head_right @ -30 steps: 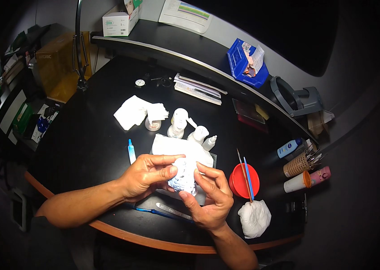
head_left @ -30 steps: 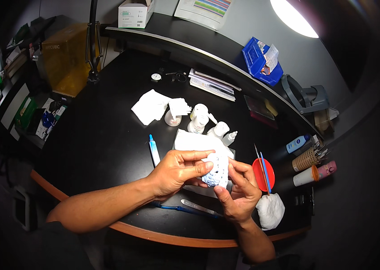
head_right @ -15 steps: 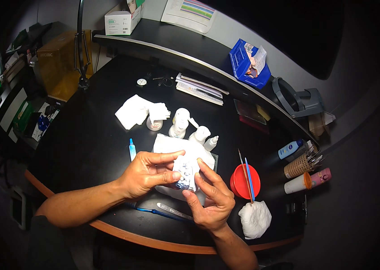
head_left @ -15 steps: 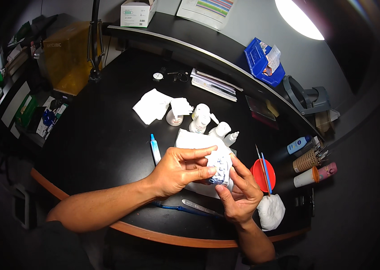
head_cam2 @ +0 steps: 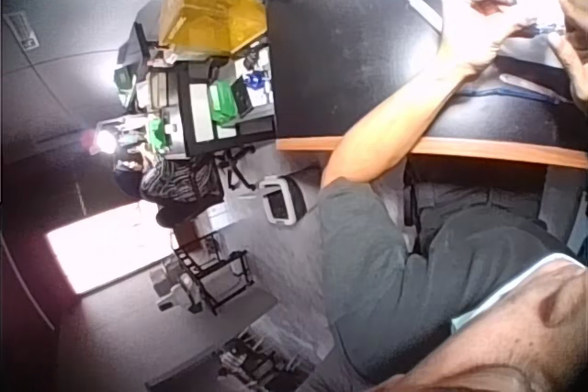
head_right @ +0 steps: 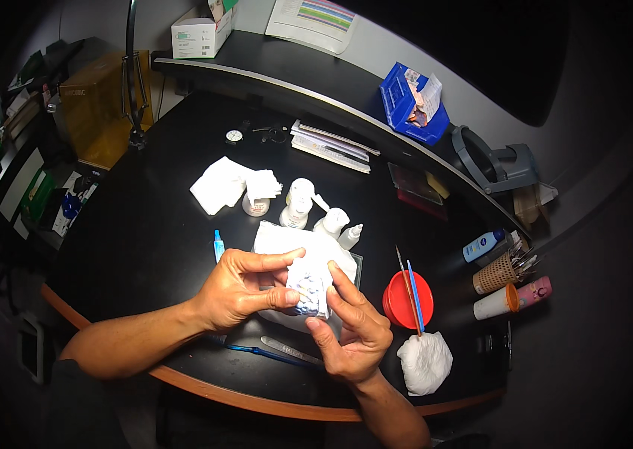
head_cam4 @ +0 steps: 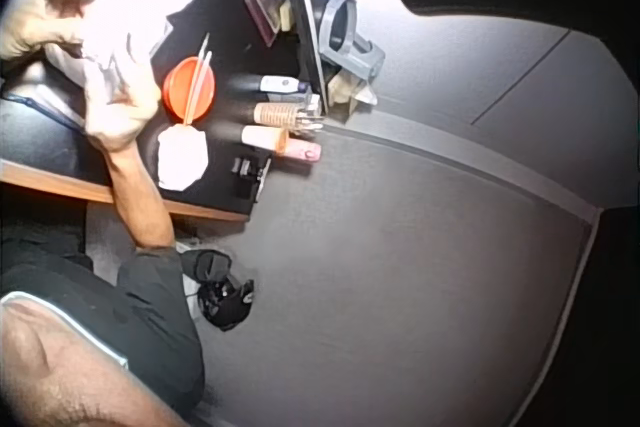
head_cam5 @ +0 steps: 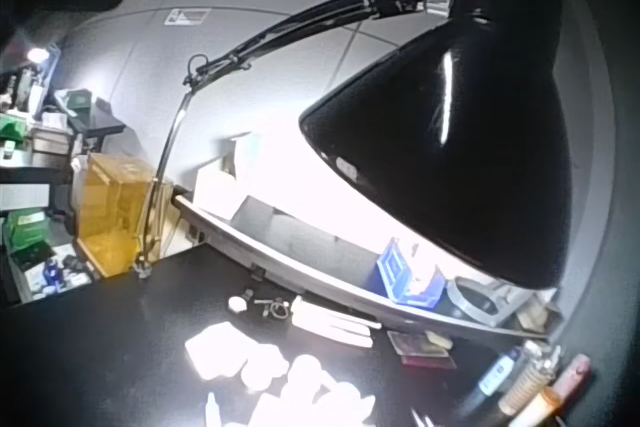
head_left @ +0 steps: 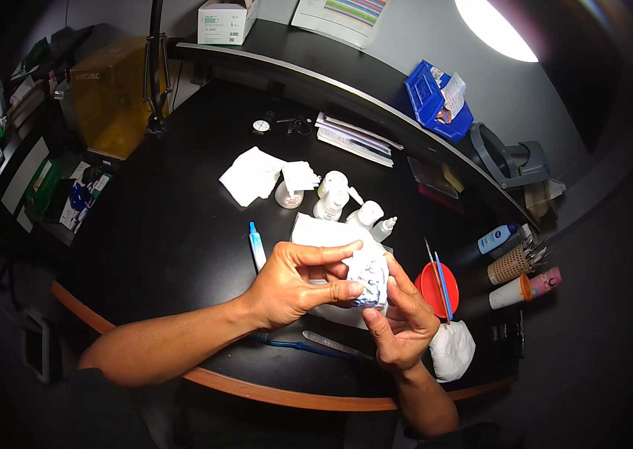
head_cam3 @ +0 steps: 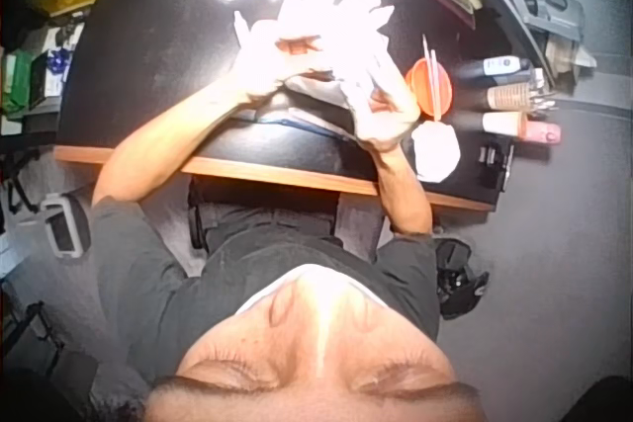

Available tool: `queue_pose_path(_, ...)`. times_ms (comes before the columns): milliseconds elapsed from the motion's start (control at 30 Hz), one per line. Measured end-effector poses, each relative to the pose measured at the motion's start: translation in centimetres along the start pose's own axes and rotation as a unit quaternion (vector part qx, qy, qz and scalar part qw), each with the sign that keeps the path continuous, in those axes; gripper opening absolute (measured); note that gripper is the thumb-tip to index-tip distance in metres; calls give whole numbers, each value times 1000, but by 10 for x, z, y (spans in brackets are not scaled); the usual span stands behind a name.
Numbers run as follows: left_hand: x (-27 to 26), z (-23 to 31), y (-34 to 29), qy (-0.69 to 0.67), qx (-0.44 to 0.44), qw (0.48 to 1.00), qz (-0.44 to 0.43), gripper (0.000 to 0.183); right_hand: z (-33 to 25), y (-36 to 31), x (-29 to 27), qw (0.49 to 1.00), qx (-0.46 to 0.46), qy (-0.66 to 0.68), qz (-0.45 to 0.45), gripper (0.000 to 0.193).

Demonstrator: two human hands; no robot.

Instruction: The person handles a blue dental retainer and a white dental model, separating them and then using a metal dental tool to adjust or clean the retainer. The person repeatedly inspects the retainer and model, rotating them in hand and using the tool on specific areas of the retainer.

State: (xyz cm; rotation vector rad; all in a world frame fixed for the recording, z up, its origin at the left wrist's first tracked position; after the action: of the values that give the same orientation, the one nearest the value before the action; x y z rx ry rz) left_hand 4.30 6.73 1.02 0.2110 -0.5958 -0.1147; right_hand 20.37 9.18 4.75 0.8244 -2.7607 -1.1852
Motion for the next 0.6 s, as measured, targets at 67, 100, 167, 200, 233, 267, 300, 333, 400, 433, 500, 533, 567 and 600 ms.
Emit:
queue_pose_path(67,-2,-2,0,-5,-5,1000,2,56,0,1,1,1000,-3,-1,-4,46)
queue_pose_path(100,-3,-3,0,-11,-9,1000,4,56,0,1,2,1000,-4,-7,-5,46)
queue_pose_path(167,-4,-5,0,-12,-13,1000,9,56,-2,2,2,1000,-5,-14,-5,45)
queue_pose_path(200,-4,-6,1,-14,-18,1000,12,55,-3,2,2,1000,-6,-29,-8,46)
queue_pose_path(233,-3,-5,2,-14,-18,1000,11,55,-4,3,2,999,-7,-44,-12,46)
queue_pose_path(267,-3,-7,1,-13,-31,999,20,55,-4,3,2,999,-6,-43,-11,46)
queue_pose_path(300,-4,-8,1,-12,-44,999,28,55,-4,4,3,999,-7,-47,-14,46)
queue_pose_path(333,-4,-10,0,-11,-46,998,28,55,-4,4,3,999,-7,-50,-17,47)
queue_pose_path(400,-9,-13,0,-7,-42,998,39,55,-2,4,5,998,-8,-53,-22,47)
queue_pose_path(433,-8,-13,0,-6,-42,998,39,55,-2,4,6,998,-9,-56,-26,47)
queue_pose_path(500,-7,-12,0,-7,-50,998,42,55,-6,5,6,998,-9,-51,-23,47)
queue_pose_path(533,-5,-12,1,-7,-50,998,41,55,-7,5,5,999,-8,-46,-21,46)
queue_pose_path(567,-5,-13,0,-22,-50,997,46,52,-6,4,5,999,-7,-45,-20,46)
queue_pose_path(600,-6,-14,0,-37,-50,997,50,50,-5,4,5,998,-9,-54,-20,46)
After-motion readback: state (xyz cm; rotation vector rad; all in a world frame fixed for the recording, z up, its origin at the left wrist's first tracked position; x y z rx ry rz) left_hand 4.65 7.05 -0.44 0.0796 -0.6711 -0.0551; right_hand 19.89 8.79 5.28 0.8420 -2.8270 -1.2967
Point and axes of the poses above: each hand's wrist, its own y-axis towards the middle knuckle, its own x-axis out of the palm, z = x × y, the point moved 9 cm from there along y, towards the middle knuckle, and after that the axes turned 1 degree about z, right-handed, at the moved point
